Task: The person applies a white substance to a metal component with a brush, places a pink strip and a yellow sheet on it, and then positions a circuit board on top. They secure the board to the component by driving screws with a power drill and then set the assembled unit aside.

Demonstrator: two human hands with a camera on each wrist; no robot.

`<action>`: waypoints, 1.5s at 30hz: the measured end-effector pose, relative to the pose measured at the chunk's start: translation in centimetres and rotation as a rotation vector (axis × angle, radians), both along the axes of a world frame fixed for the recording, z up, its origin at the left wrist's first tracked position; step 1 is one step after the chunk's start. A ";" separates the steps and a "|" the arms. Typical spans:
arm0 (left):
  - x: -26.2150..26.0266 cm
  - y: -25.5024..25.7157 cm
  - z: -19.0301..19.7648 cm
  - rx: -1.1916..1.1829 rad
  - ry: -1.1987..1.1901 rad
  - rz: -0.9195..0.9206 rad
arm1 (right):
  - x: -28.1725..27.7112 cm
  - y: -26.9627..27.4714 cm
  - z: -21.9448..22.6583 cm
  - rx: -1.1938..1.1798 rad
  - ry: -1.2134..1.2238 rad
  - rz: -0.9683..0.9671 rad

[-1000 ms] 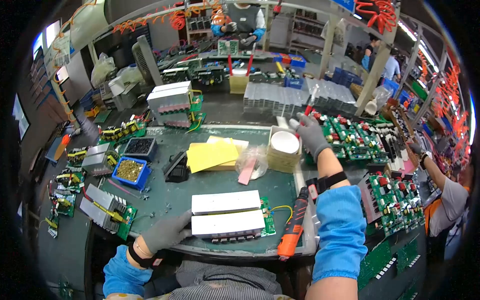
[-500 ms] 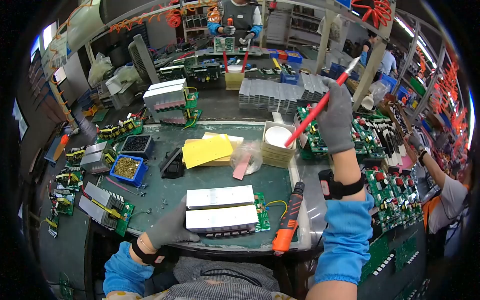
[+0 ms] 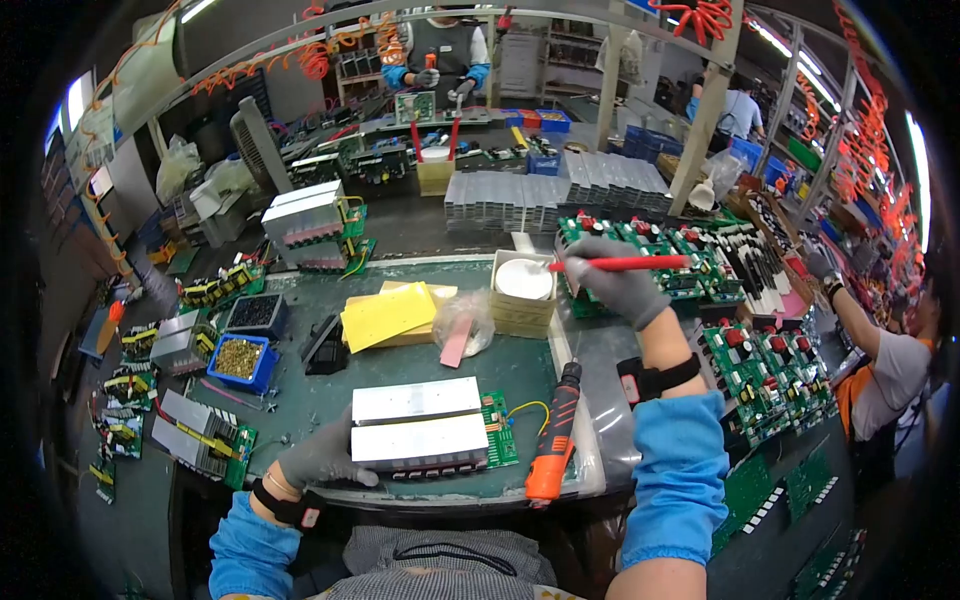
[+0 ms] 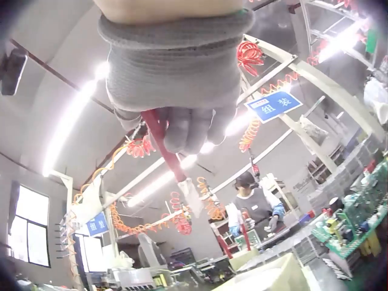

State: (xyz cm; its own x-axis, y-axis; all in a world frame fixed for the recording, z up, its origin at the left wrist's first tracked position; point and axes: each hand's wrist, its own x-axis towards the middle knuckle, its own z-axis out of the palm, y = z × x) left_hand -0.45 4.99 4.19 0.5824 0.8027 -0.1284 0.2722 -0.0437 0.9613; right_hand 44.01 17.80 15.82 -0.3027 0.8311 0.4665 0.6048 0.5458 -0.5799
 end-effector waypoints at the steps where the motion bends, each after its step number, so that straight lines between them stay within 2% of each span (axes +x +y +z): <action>1: 0.2 0.0 0.2 -0.021 -0.022 0.009 | 0.2 0.6 -1.0 -0.053 0.035 0.012; 3: 0.2 0.3 -0.1 -0.008 -0.008 0.004 | 0.4 2.0 -2.9 -0.138 0.043 0.029; 6: 0.4 0.1 0.6 -0.045 -0.023 0.033 | 0.0 3.5 -4.4 -0.061 -0.107 0.053; 10: 0.4 -0.3 0.8 -0.136 -0.075 0.090 | 0.1 5.0 -5.8 0.031 -0.216 0.212; 14: 0.1 -0.7 2.1 -0.390 -0.319 0.150 | -0.4 5.0 -7.2 0.086 -0.239 0.151; 15: -1.0 -0.6 1.8 -0.318 -0.183 0.172 | -0.4 5.1 -7.5 0.126 -0.259 0.149; 18: -2.0 -0.6 1.8 -0.508 -0.204 0.303 | -0.4 5.2 -8.3 0.247 -0.299 0.139; 22: -2.2 -0.5 -0.6 -0.401 -0.254 0.371 | -0.7 4.1 -8.0 0.347 -0.297 0.118; 23: -2.5 -0.7 -0.9 -0.352 -0.220 0.342 | -0.7 3.8 -7.9 0.357 -0.296 0.112; 31: -1.4 -1.5 -0.4 -0.254 -0.169 0.404 | -0.5 2.5 -7.5 0.328 -0.213 0.106; 34: -1.6 -1.6 -0.3 -0.250 -0.140 0.409 | -1.2 2.2 -7.6 0.304 -0.206 0.050; 38: -1.4 -1.5 -0.3 -0.240 -0.132 0.395 | -1.8 1.6 -7.5 0.343 -0.189 -0.028; 42: -1.4 -1.8 -0.1 -0.245 -0.100 0.409 | -2.4 0.8 -7.8 0.512 -0.277 -0.089; 45: -1.4 -1.9 -0.3 -0.240 -0.098 0.413 | -4.2 -1.6 -5.8 0.546 -0.200 -0.117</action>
